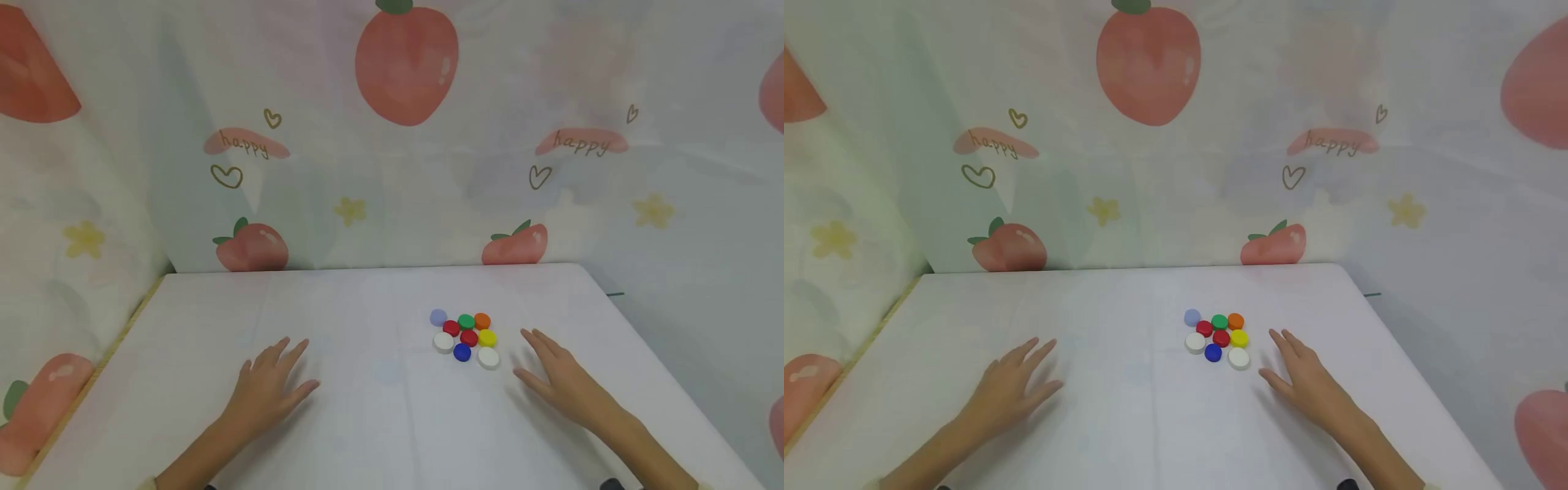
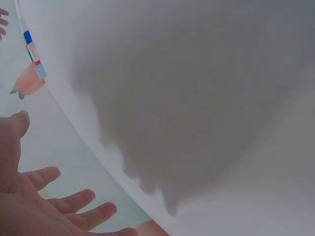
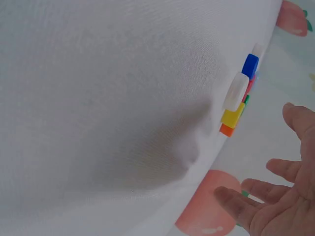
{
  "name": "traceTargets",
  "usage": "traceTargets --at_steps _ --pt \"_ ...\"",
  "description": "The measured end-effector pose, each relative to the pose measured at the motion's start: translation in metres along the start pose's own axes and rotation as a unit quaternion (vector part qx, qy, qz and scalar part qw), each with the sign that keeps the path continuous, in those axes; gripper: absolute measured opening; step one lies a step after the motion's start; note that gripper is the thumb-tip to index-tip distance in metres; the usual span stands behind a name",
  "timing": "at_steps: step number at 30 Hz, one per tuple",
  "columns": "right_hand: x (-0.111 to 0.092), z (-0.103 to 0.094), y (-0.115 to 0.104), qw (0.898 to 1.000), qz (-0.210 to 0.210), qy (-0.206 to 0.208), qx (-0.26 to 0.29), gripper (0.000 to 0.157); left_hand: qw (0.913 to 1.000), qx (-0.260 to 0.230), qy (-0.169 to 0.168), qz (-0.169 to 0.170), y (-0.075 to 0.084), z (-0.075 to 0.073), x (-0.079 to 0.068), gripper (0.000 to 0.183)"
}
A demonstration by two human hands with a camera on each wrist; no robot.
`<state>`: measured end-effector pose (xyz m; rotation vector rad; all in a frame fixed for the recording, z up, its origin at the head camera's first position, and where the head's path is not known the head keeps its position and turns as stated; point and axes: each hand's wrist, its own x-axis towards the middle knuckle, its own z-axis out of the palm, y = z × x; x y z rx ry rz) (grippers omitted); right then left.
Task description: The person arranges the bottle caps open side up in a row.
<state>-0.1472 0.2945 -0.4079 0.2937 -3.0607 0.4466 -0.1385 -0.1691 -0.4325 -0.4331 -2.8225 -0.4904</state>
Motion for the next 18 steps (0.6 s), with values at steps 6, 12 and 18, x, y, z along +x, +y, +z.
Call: traceTargets --at_steps 6,12,18 --pt "0.001 0.000 0.001 1.000 -0.006 0.001 0.007 0.071 0.9998 -0.007 0.000 0.020 0.010 0.003 0.007 0.068" --pt "0.000 -0.002 -0.003 1.000 -0.014 -0.006 0.012 0.072 0.9995 -0.009 -0.010 0.028 0.019 0.009 0.016 0.069" --pt "0.002 -0.002 -0.006 1.000 -0.021 0.003 0.002 0.069 0.9989 -0.003 -0.011 0.046 0.028 0.013 0.026 0.067"
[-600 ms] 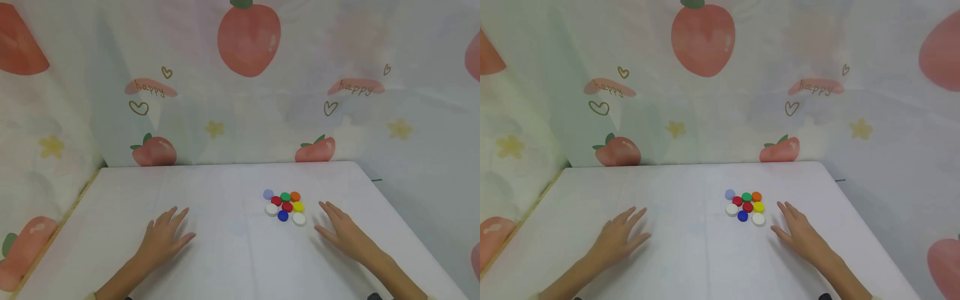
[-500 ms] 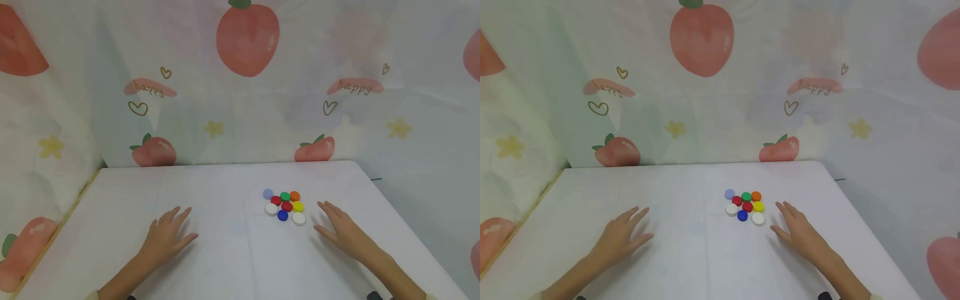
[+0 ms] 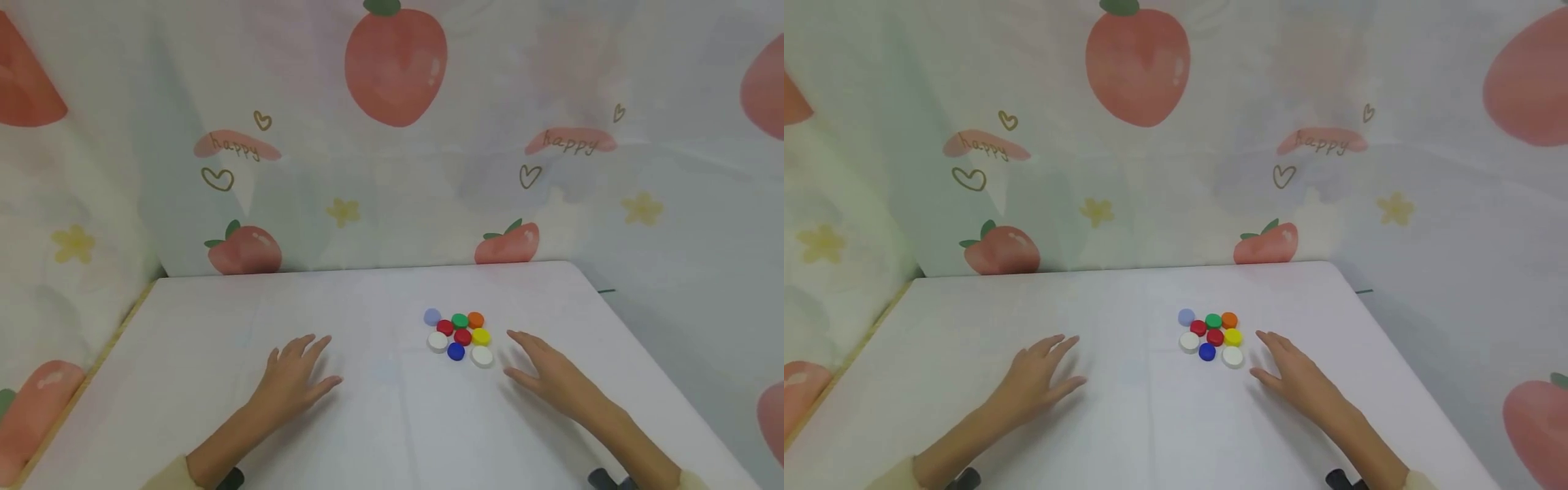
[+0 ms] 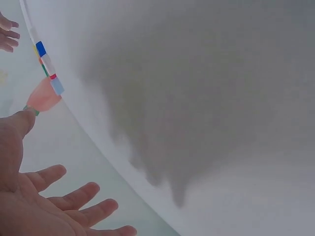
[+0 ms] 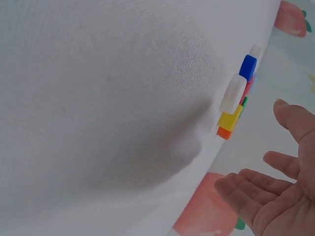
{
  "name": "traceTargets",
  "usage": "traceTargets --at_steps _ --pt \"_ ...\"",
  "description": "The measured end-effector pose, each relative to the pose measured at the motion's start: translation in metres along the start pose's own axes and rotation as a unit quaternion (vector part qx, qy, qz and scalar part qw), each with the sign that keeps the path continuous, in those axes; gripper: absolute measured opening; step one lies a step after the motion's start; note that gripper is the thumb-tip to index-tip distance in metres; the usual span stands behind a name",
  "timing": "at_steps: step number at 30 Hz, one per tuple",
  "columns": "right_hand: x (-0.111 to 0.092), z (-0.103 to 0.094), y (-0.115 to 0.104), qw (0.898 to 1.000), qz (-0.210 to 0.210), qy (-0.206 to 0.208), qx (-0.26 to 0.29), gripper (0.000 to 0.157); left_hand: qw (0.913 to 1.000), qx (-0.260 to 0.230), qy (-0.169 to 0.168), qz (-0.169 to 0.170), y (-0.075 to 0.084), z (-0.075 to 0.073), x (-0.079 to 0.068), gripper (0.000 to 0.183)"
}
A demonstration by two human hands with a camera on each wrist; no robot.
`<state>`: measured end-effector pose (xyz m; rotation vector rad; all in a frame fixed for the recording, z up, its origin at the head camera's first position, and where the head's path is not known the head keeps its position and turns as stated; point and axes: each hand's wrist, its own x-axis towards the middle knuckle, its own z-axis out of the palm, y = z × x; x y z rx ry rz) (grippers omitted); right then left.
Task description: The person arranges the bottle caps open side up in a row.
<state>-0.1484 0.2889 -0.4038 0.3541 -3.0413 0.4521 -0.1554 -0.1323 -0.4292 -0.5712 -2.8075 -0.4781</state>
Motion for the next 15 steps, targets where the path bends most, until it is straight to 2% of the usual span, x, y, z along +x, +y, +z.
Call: traceTargets --at_steps 5,11,15 --pt "0.002 0.001 -0.002 1.000 -0.001 -0.001 0.002 0.067 1.0000 -0.004 -0.003 0.006 0.008 0.000 0.009 0.065" --pt "0.006 0.000 -0.002 1.000 -0.009 0.000 0.001 0.067 0.9986 -0.013 -0.051 -0.007 0.022 0.000 0.019 0.066" --pt "0.008 0.000 -0.001 1.000 -0.015 0.000 0.003 0.066 0.9975 -0.030 -0.065 -0.005 0.030 0.003 0.025 0.066"
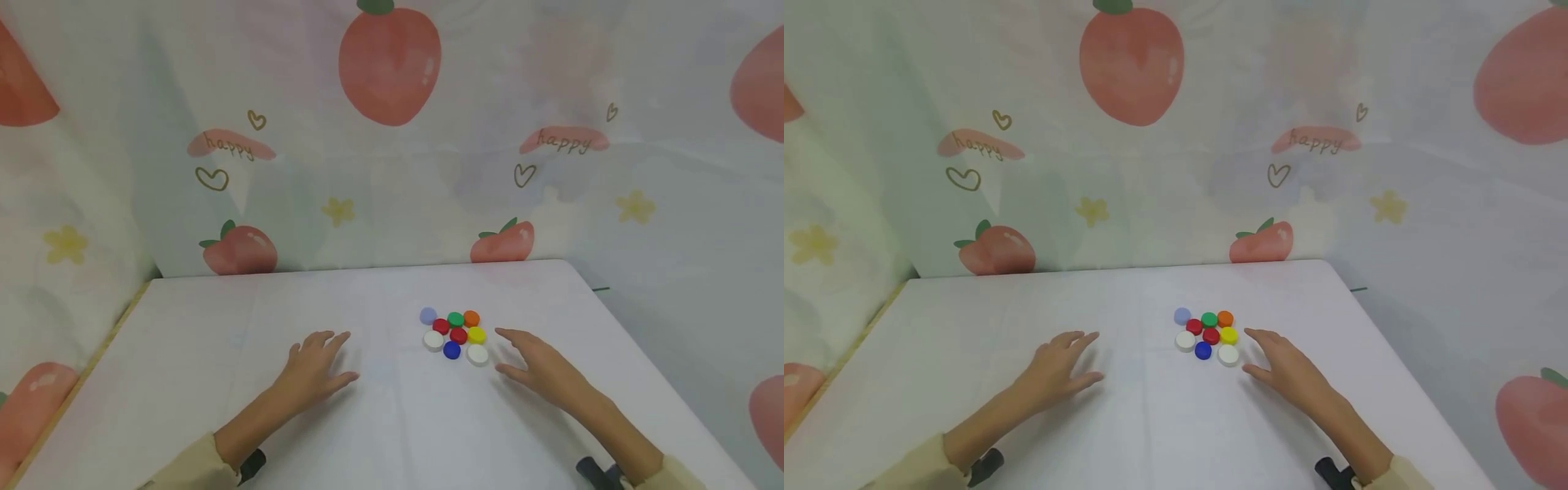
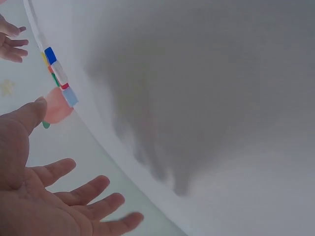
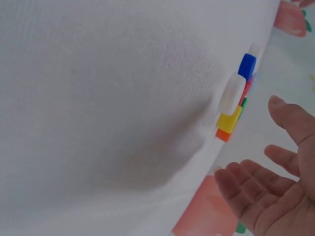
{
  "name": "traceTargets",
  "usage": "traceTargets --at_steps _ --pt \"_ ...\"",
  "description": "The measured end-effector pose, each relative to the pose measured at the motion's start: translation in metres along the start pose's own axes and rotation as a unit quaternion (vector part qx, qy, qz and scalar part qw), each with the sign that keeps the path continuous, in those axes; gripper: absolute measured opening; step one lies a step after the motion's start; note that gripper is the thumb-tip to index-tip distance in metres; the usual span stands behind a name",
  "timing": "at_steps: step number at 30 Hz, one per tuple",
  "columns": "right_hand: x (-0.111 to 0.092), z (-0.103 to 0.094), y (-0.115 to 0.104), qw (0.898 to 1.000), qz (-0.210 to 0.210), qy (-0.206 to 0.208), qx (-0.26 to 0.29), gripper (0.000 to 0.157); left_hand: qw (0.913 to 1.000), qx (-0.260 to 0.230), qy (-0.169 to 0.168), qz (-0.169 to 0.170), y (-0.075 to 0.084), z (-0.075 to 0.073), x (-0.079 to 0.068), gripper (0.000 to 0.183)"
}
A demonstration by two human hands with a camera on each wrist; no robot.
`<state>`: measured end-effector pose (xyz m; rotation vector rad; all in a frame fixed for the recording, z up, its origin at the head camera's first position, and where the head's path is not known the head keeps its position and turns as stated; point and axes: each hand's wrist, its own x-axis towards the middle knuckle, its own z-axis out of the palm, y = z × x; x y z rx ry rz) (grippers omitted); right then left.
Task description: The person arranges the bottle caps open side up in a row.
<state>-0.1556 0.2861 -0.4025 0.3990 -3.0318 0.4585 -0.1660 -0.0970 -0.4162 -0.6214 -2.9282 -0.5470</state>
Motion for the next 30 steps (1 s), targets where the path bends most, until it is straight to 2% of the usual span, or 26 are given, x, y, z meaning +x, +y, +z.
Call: traceTargets --at_steps 5,10,22,30 --pt "0.002 -0.002 0.000 1.000 -0.006 0.001 0.012 0.064 0.9994 -0.020 0.007 0.027 0.007 0.003 0.005 0.064" --pt "0.004 -0.002 0.001 1.000 -0.015 0.000 0.025 0.062 0.9989 -0.026 0.004 0.038 0.016 0.006 0.013 0.063" --pt "0.003 0.000 0.005 0.998 -0.013 0.005 0.054 0.054 0.9959 -0.065 -0.059 0.023 0.044 0.013 0.037 0.073" --pt "0.003 0.001 0.010 0.996 -0.004 -0.017 0.089 0.054 0.9861 -0.143 -0.084 0.000 0.059 0.020 0.044 0.064"
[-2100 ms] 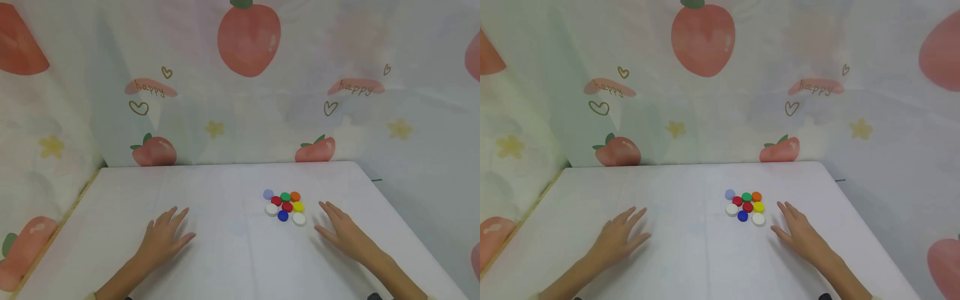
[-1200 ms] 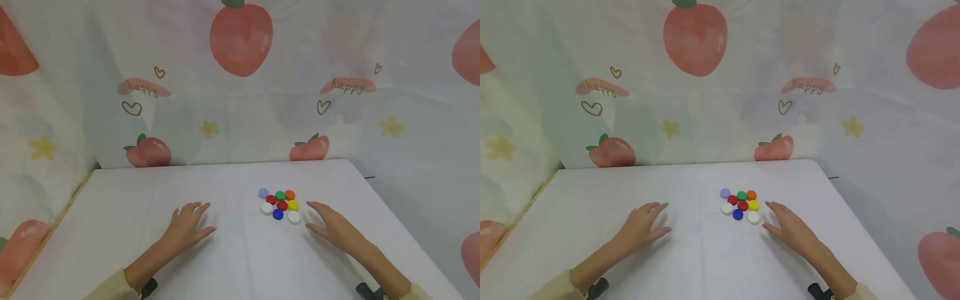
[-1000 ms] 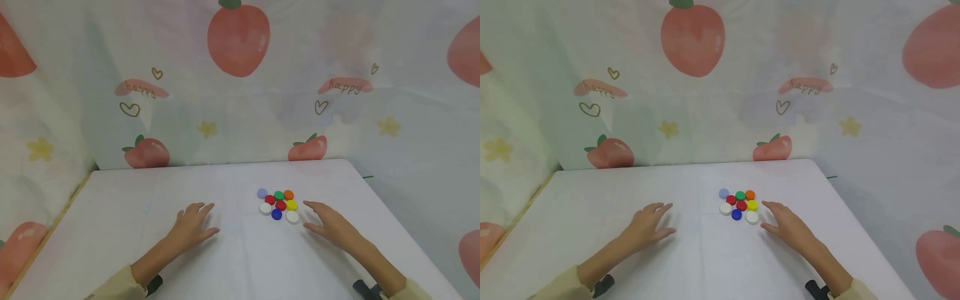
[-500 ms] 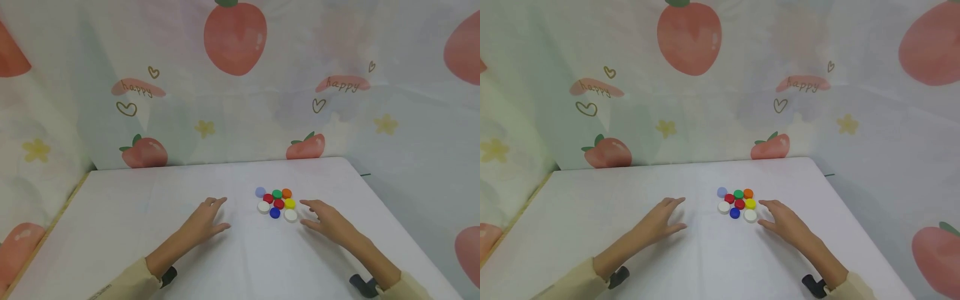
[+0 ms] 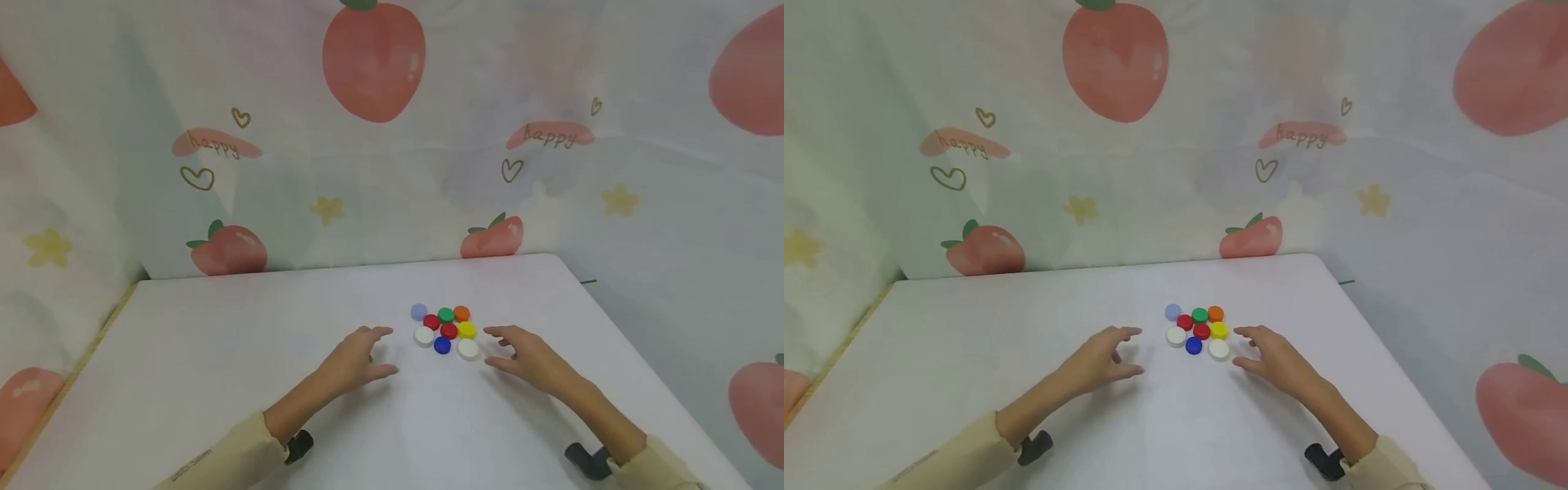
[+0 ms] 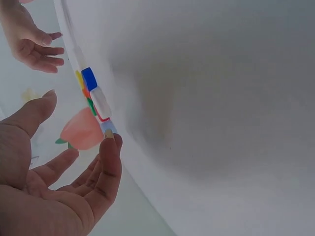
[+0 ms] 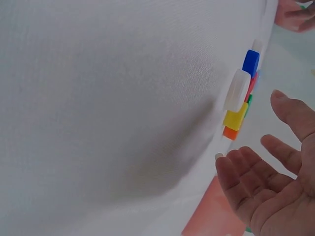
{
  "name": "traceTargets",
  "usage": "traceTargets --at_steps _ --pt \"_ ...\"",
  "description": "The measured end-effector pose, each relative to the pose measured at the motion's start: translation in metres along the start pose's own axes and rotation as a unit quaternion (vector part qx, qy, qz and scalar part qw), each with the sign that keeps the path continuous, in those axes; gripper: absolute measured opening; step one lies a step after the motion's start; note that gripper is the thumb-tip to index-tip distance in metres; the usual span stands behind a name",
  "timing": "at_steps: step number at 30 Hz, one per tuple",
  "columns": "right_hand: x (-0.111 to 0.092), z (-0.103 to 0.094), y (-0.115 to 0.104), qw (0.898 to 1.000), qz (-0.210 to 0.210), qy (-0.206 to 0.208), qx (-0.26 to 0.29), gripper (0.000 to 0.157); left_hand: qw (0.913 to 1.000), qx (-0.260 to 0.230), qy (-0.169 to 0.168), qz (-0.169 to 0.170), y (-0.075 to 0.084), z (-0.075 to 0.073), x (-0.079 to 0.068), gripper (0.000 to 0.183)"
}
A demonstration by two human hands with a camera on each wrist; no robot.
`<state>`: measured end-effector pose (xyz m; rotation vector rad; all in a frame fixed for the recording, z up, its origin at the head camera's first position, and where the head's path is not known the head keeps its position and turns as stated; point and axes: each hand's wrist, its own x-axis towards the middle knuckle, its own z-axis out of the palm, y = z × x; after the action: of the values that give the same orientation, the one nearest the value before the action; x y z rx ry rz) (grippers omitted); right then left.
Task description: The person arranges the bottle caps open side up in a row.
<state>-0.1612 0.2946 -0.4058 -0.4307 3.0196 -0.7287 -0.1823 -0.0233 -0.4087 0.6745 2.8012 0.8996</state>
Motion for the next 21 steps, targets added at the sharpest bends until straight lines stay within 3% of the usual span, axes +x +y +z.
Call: traceTargets --at_steps 11,21 --pt "0.002 0.002 0.002 0.999 -0.004 -0.003 0.032 0.052 0.9994 -0.031 -0.006 -0.013 0.011 0.016 0.011 0.057" --pt "0.008 0.003 0.002 0.999 0.018 -0.017 0.043 0.051 0.9982 -0.057 -0.014 -0.015 0.025 0.030 0.025 0.055"
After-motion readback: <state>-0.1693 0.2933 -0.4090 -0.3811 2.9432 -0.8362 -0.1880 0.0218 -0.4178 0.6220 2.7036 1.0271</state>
